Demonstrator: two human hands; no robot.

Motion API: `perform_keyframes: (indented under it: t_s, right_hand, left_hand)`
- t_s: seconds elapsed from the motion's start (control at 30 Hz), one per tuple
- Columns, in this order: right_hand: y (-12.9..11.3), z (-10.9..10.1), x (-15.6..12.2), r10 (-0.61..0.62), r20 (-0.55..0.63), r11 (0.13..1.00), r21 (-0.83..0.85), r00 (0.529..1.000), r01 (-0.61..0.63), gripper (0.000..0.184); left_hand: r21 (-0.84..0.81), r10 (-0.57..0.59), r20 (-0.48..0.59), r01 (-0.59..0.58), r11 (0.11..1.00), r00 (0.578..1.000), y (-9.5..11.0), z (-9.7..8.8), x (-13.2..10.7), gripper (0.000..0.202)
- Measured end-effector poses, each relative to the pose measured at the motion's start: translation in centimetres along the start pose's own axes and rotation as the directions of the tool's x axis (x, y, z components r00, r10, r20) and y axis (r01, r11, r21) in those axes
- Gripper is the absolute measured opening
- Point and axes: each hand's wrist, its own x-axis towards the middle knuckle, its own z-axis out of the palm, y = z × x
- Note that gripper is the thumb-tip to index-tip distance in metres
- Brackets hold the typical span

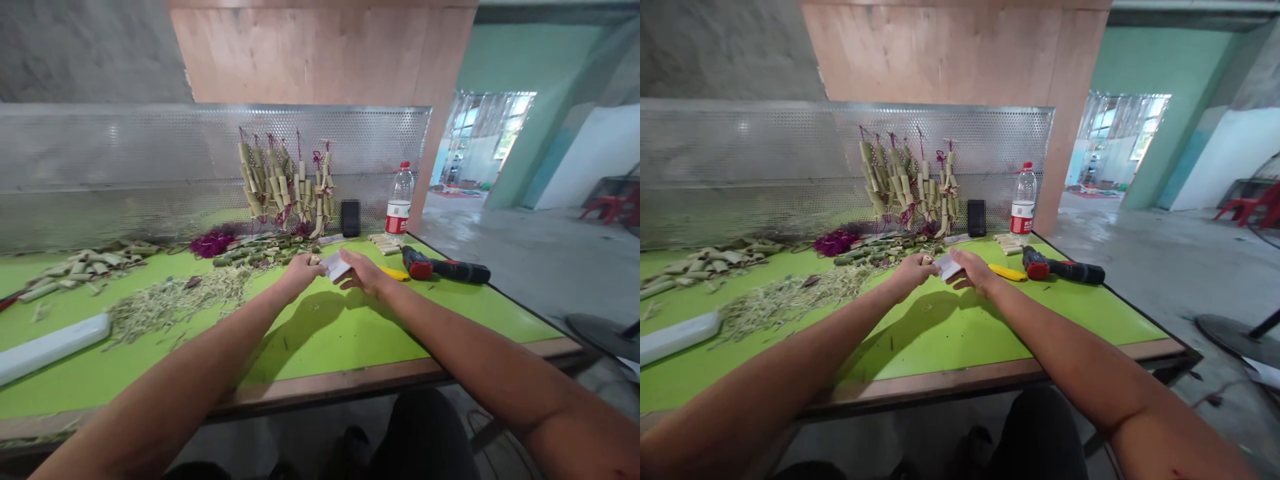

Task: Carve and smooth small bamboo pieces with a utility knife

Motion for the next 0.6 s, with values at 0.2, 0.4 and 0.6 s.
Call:
perform_keyframes:
  t_s: [0.2, 0.4, 0.6]
  right_hand:
    - [0.9, -0.4, 0.9, -0.008, -0.163, 0.997, 0.068, 0.987, 0.019, 0.018]
    - [0.4, -1.2, 1.0, -0.196, -0.345, 0.980, -0.099, 0.918, 0.172, 0.015]
    - [0.4, 0.0, -0.2, -0.482, -0.278, 0.817, -0.485, 0.831, 0.312, 0.031]
  left_hand:
    - [-0.328, -0.035, 0.083, 0.061, 0.943, 0.996, -0.1, 1.3, -0.4, 0.015]
    - [-0.529, -0.018, 0.299, 0.182, 0.829, 0.954, -1.3, 0.9, -1.0, 0.026]
    - [-0.451, 0.120, 0.373, 0.067, 0.890, 0.920, -1.1, 2.0, -1.4, 0.012]
